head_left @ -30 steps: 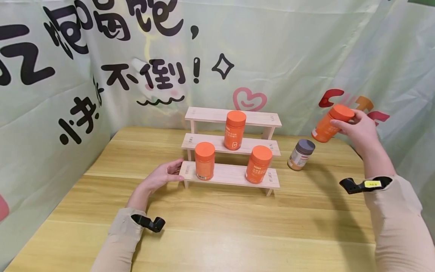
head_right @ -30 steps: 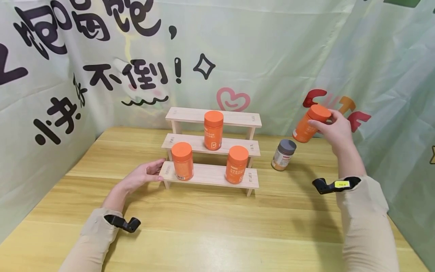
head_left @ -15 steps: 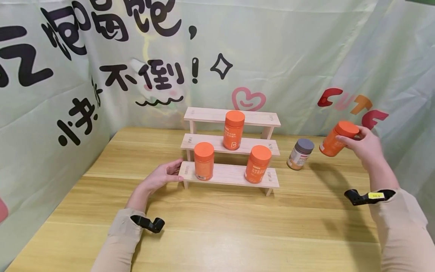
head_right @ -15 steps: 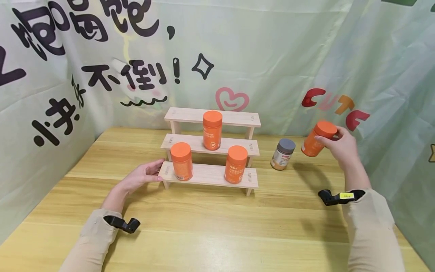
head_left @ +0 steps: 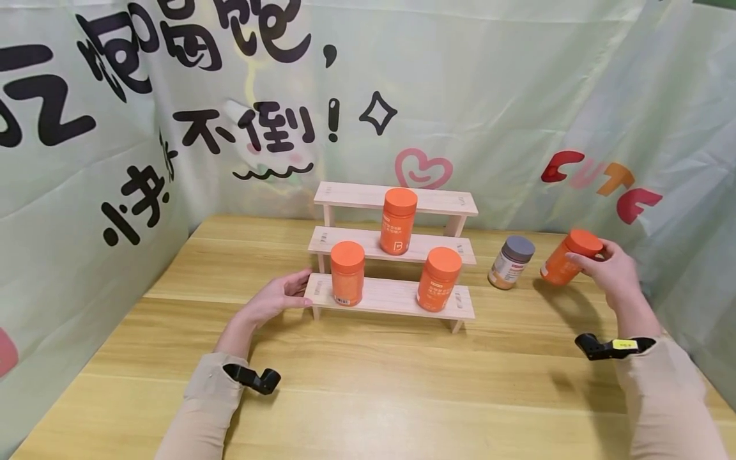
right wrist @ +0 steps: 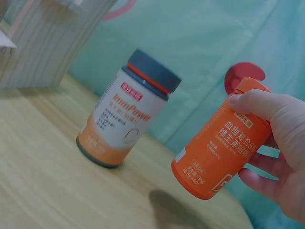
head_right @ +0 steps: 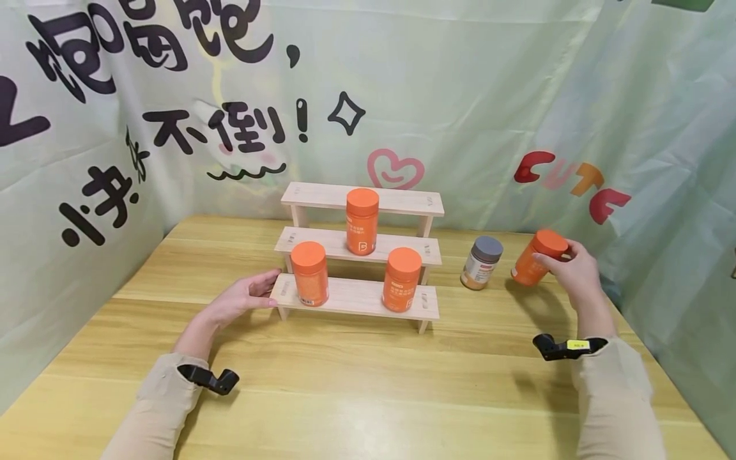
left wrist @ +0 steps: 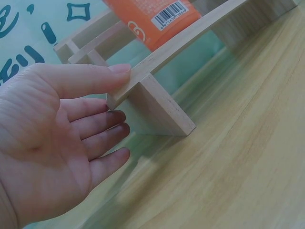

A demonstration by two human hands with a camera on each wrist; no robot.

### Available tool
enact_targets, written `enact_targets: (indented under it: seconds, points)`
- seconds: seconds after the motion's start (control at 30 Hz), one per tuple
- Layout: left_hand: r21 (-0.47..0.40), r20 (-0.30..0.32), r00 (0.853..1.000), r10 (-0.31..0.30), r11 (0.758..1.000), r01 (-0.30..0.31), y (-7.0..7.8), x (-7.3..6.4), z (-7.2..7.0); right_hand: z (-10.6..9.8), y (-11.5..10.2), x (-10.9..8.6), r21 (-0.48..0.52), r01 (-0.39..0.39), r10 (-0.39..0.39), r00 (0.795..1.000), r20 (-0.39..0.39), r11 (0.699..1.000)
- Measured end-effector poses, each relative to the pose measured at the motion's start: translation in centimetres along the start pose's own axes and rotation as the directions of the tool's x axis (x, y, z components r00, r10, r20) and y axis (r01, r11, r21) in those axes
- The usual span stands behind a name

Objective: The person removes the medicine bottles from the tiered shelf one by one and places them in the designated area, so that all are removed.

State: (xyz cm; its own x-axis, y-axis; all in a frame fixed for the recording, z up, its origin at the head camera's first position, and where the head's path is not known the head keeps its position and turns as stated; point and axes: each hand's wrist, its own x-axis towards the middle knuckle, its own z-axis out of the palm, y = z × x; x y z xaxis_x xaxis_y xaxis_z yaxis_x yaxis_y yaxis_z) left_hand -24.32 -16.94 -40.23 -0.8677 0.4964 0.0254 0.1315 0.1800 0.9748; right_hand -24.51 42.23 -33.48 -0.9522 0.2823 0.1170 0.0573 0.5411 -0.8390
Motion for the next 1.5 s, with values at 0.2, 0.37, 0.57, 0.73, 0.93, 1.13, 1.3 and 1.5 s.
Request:
enact_targets:
  seconds: [0.2, 0.37, 0.57, 0.73, 0.93, 1.13, 1.3, 1.5]
  points:
    - [0.002, -0.007, 1.000, -0.001, 1.000, 0.001, 0.0, 0.0, 0.0, 0.9, 0.9, -0.2, 0.035, -0.006, 0.006, 1.000, 0.006, 0.999]
    - [-0.007, -0.005, 1.000, 0.004, 1.000, -0.004, 0.2, 0.0, 0.1, 1.2, 3.2, 1.0, 0.069, -0.022, 0.023, 1.000, -0.011, 0.997]
    - [-0.008, 0.000, 1.000, 0.001, 1.000, -0.001, 0.2, 0.1, 0.1, 1.2, 7.3, 3.3, 0.058, -0.026, 0.028, 0.999, -0.037, 0.998]
    - [-0.004, -0.002, 1.000, -0.003, 1.000, 0.003, 0.2, 0.0, 0.1, 1.5, 5.4, 1.8, 0.014, -0.042, 0.043, 0.998, -0.039, 0.999]
    - [0.008, -0.001, 1.000, -0.005, 1.000, 0.005, 0.0, 0.1, 0.0, 2.0, 3.8, 0.8, 0.031, -0.012, 0.013, 0.999, -0.039, 0.999]
    - [0.024, 0.001, 1.000, -0.001, 1.000, 0.001, -0.2, 0.2, 0.0, 2.2, 2.1, -0.2, 0.020, 0.040, -0.040, 0.999, -0.013, 0.999]
    - [0.019, -0.004, 1.000, -0.007, 1.000, 0.007, -0.1, 0.2, 0.0, 1.8, 2.4, -0.1, 0.073, 0.063, -0.065, 0.998, 0.020, 0.995]
    - [0.006, -0.002, 1.000, -0.007, 1.000, 0.007, 0.1, 0.0, 0.1, 0.9, 6.5, 2.1, 0.128, 0.044, -0.047, 0.999, 0.024, 0.991]
